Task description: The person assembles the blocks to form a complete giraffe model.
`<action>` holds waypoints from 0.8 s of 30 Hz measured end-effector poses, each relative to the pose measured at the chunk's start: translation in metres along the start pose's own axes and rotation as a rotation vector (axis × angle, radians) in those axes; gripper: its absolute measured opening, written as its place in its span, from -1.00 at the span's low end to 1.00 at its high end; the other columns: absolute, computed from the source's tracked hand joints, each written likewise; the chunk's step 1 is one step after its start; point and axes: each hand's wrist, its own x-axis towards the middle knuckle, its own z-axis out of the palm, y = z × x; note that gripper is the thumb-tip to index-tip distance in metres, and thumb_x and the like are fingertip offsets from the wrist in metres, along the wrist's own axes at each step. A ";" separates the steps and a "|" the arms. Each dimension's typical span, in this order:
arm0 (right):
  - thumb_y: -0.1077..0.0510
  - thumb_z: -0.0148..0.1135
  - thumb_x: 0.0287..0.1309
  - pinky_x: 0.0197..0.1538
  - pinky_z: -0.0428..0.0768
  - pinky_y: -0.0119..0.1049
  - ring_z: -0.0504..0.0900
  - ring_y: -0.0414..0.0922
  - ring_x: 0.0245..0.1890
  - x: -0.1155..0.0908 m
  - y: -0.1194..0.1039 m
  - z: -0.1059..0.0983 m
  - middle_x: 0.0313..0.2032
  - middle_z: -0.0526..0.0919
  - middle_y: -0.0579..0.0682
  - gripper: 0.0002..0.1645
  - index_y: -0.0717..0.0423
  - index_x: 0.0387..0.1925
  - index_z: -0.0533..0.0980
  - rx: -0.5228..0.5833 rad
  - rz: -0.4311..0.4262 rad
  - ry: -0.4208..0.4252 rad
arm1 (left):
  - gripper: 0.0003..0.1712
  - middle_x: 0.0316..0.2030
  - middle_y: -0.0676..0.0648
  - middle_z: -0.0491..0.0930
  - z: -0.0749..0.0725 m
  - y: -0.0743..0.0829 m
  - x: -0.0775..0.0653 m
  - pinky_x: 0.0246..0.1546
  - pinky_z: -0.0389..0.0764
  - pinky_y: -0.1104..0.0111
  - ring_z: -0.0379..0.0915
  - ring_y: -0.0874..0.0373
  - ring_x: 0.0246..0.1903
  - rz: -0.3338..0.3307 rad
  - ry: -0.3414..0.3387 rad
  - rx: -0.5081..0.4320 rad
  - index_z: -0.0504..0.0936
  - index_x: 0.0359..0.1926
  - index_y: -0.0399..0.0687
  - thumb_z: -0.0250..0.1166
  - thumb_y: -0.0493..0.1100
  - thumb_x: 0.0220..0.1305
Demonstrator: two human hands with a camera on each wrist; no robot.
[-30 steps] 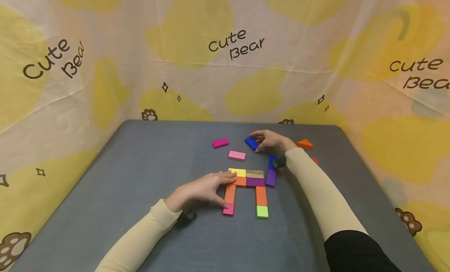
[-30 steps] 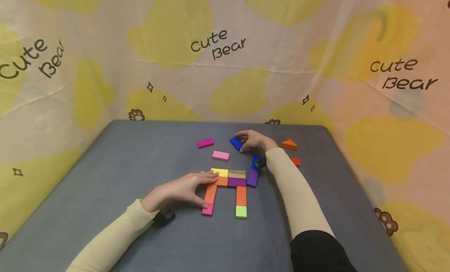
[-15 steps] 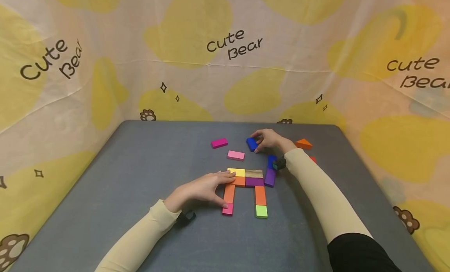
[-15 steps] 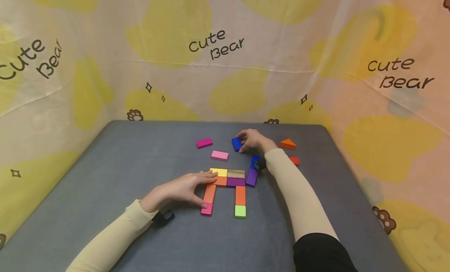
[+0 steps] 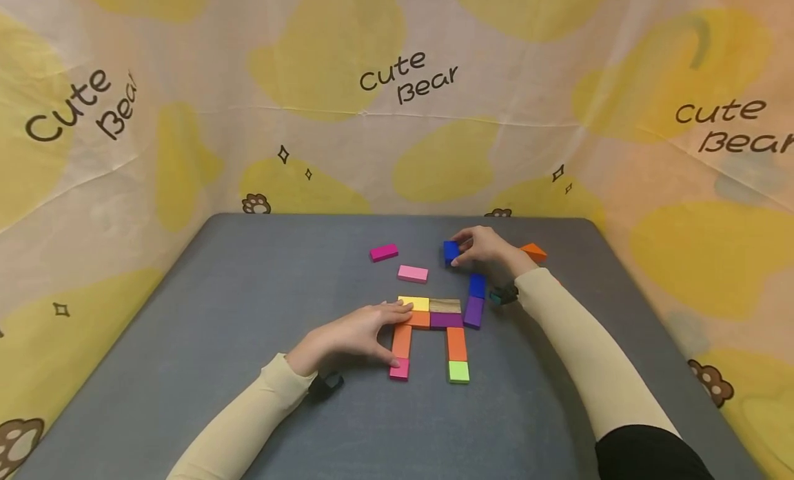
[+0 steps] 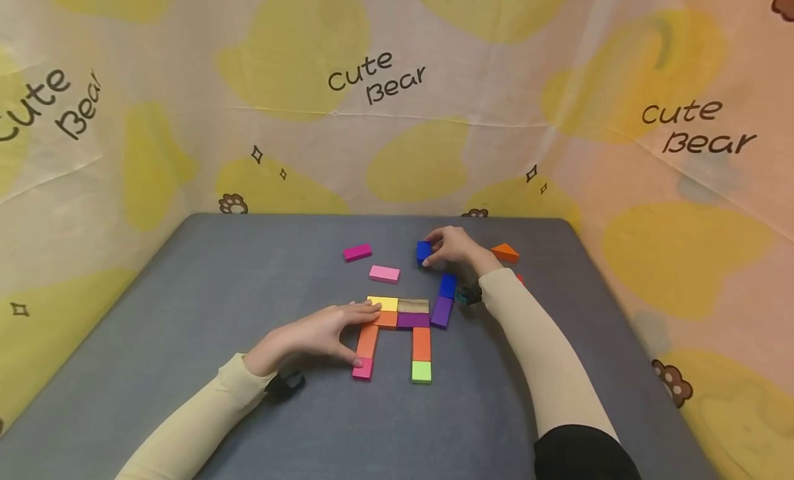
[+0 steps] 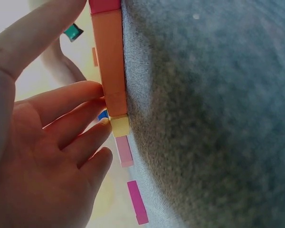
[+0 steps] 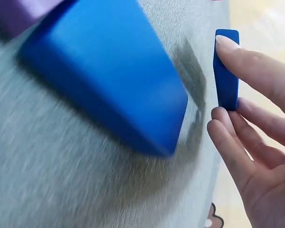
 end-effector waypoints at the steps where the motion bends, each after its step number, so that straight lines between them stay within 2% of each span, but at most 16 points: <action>1: 0.02 0.46 -0.05 0.17 0.49 -0.03 0.57 0.06 0.06 -0.003 0.001 -0.001 0.10 0.55 0.19 -0.28 0.17 0.16 0.46 -0.001 0.000 0.006 | -0.02 0.43 0.10 0.14 0.000 0.000 0.000 0.42 0.05 0.09 -0.05 0.14 0.45 -0.002 0.000 0.000 0.27 0.39 0.01 0.43 0.20 -0.03; 13: -0.05 0.48 -0.08 0.07 0.56 -0.02 0.59 0.09 0.04 -0.031 0.019 -0.010 0.04 0.59 0.22 -0.25 0.18 0.14 0.48 -0.024 0.009 0.075 | -0.01 0.42 0.10 0.15 0.000 0.001 0.000 0.41 0.07 0.10 -0.04 0.13 0.44 0.000 0.012 0.010 0.28 0.38 0.01 0.44 0.21 -0.04; 24: -0.04 0.47 -0.07 0.06 0.56 -0.01 0.60 0.10 0.02 -0.043 0.034 -0.014 0.06 0.58 0.24 -0.24 0.22 0.15 0.47 -0.004 0.024 0.077 | -0.01 0.43 0.10 0.14 0.000 0.003 -0.001 0.41 0.06 0.05 -0.06 0.11 0.45 -0.011 0.007 -0.005 0.27 0.39 0.04 0.43 0.22 -0.03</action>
